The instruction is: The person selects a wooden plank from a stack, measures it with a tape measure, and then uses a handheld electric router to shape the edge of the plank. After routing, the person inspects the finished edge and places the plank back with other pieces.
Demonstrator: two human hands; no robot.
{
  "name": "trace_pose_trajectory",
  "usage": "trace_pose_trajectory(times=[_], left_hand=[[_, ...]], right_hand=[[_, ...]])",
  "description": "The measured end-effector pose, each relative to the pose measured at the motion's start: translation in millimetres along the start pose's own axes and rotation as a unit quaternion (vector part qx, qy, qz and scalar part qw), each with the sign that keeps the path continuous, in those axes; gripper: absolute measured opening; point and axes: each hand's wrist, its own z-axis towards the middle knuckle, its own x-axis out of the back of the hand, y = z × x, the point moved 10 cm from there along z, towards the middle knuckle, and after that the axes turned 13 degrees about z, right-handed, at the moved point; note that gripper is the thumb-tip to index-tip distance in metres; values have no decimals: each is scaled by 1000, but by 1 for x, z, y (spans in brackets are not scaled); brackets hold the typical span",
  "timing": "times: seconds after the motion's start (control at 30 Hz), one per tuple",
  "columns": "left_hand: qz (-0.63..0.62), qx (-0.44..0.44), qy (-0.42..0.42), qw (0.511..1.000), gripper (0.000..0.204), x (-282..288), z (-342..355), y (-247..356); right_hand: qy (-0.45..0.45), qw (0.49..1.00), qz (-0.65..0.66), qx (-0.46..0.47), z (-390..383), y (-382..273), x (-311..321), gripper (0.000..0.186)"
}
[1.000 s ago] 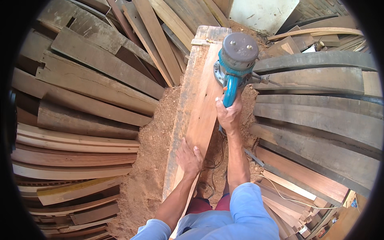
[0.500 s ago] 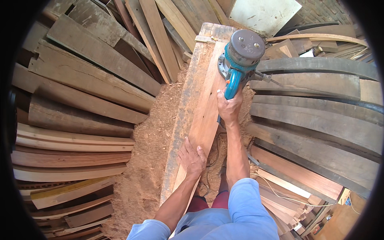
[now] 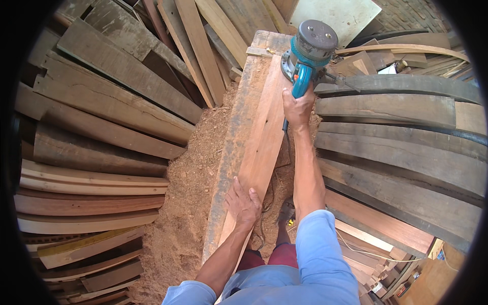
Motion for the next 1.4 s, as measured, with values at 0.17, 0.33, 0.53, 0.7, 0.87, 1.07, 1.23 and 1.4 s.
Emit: trace_pose_trajectory(times=[0.17, 0.33, 0.53, 0.7, 0.87, 1.07, 1.23, 1.4], left_hand=[[1, 13, 5, 1000, 72, -2, 1, 0], [1, 10, 21, 1000, 70, -2, 0, -2], [-2, 3, 22, 1000, 68, -4, -1, -3], [-2, 2, 11, 1000, 69, -4, -1, -2], [-8, -13, 16, 1000, 70, -5, -1, -1], [-19, -16, 18, 1000, 71, 0, -2, 1], [-18, -19, 25, 999, 72, -2, -2, 0], [-13, -18, 23, 1000, 73, -1, -2, 1]], right_hand=[[3, 998, -44, 36, -4, -20, 4, 42], [-37, 997, -69, 17, -67, -45, 7, 40], [-32, 999, -37, -3, -145, -59, 15, 39], [-38, 999, -21, -32, -144, -46, 9, 35], [-66, 997, -27, 2, -126, -48, 1, 36], [-36, 999, -11, -12, -115, -47, 1, 35], [-36, 999, -14, -16, -97, -45, -3, 38], [-38, 999, -16, -20, -77, -34, -2, 39]])
